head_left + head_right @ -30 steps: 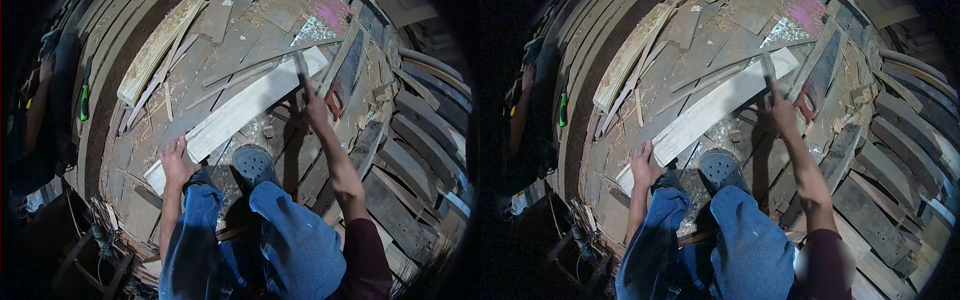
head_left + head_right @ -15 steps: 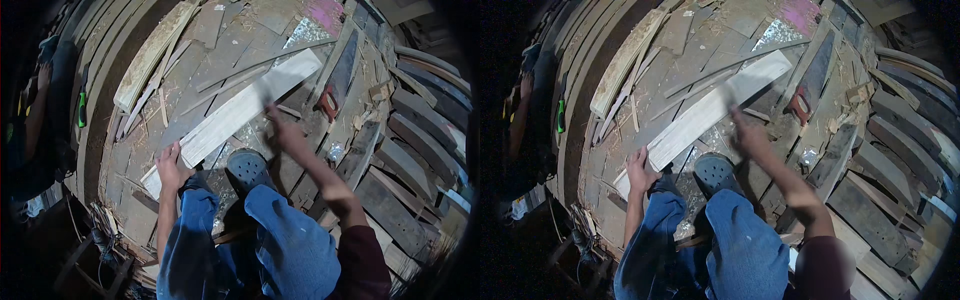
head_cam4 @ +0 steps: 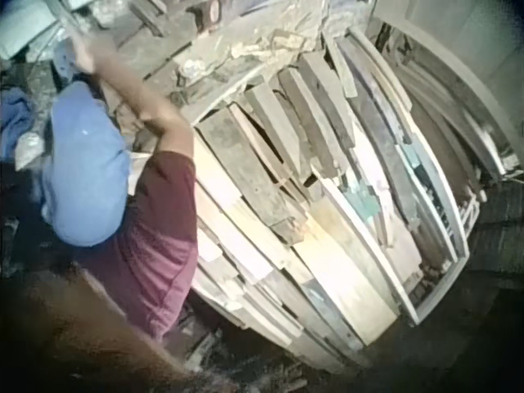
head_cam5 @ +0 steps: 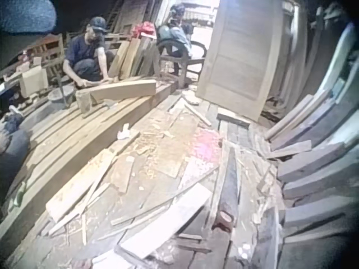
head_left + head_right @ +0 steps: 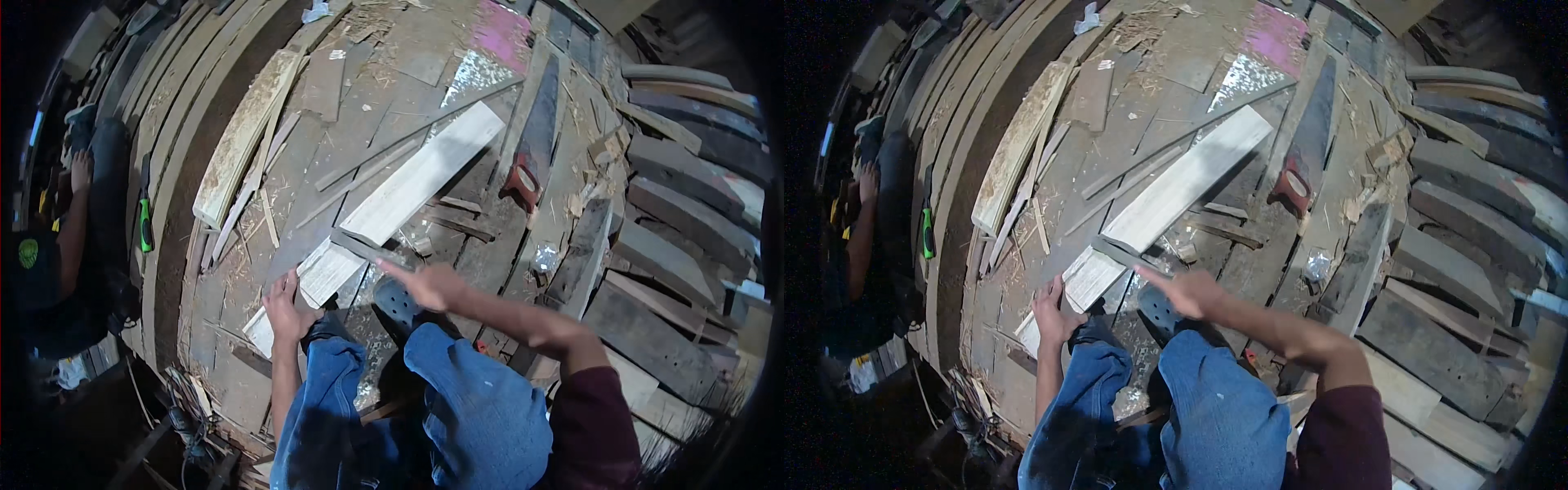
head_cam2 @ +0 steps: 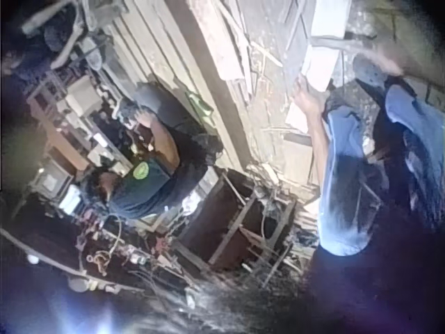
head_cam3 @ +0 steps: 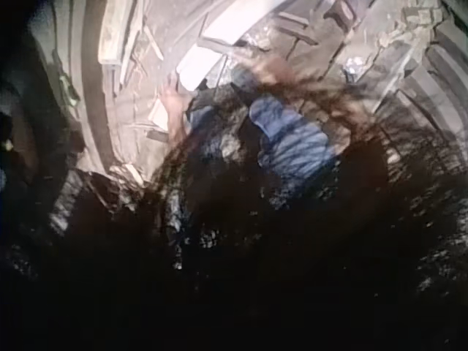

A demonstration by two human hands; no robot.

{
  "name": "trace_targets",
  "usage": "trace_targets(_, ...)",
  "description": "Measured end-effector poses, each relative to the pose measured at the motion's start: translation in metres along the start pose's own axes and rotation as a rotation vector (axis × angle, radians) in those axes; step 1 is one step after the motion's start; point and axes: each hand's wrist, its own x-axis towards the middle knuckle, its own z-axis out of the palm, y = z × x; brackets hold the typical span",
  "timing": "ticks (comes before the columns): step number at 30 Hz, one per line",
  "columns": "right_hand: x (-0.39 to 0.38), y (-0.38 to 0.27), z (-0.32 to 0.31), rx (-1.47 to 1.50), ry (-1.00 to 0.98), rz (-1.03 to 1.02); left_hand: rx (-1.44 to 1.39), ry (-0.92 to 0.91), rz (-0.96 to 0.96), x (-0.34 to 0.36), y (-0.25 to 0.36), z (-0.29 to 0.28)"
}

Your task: The person marks lines across a wooden plank using a metal tool, holding the plank with one hand and repeatedly scraping the tool against the wood surface.

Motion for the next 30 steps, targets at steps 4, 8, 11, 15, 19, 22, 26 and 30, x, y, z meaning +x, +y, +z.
trace_targets(4,-0.001,0.116,-0.075,-0.051,0.333,0.35,-0.04,0.024,0.052,0.004,-0.005,0.004)
trace_targets(8,0.013,0.135,-0.066,0.313,0.404,0.487,0.004,-0.027,0.008,0.007,-0.001,0.009)
trace_targets(11,0.006,-0.001,0.021,0.044,0.223,-0.018,0.011,-0.008,0.002,0.006,-0.003,0.008)
trace_targets(15,0.0,-0.001,0.012,-0.105,0.049,-0.033,-0.006,0.014,0.027,0.006,-0.006,0.005)
trace_targets(19,0.005,0.104,-0.027,0.066,0.284,0.423,0.008,0.018,0.03,0.007,0.009,0.007)
trace_targets(22,0.011,0.006,0.015,0.143,0.357,0.306,0.033,-0.002,-0.008,0.004,0.008,0.002)
trace_targets(26,-0.007,-0.058,0.018,0.087,0.075,-0.243,-0.003,0.017,0.003,0.002,-0.011,0.009)
trace_targets(30,0.002,0.059,-0.021,-0.097,0.216,0.243,0.007,0.05,0.019,0.002,0.003,0.003)
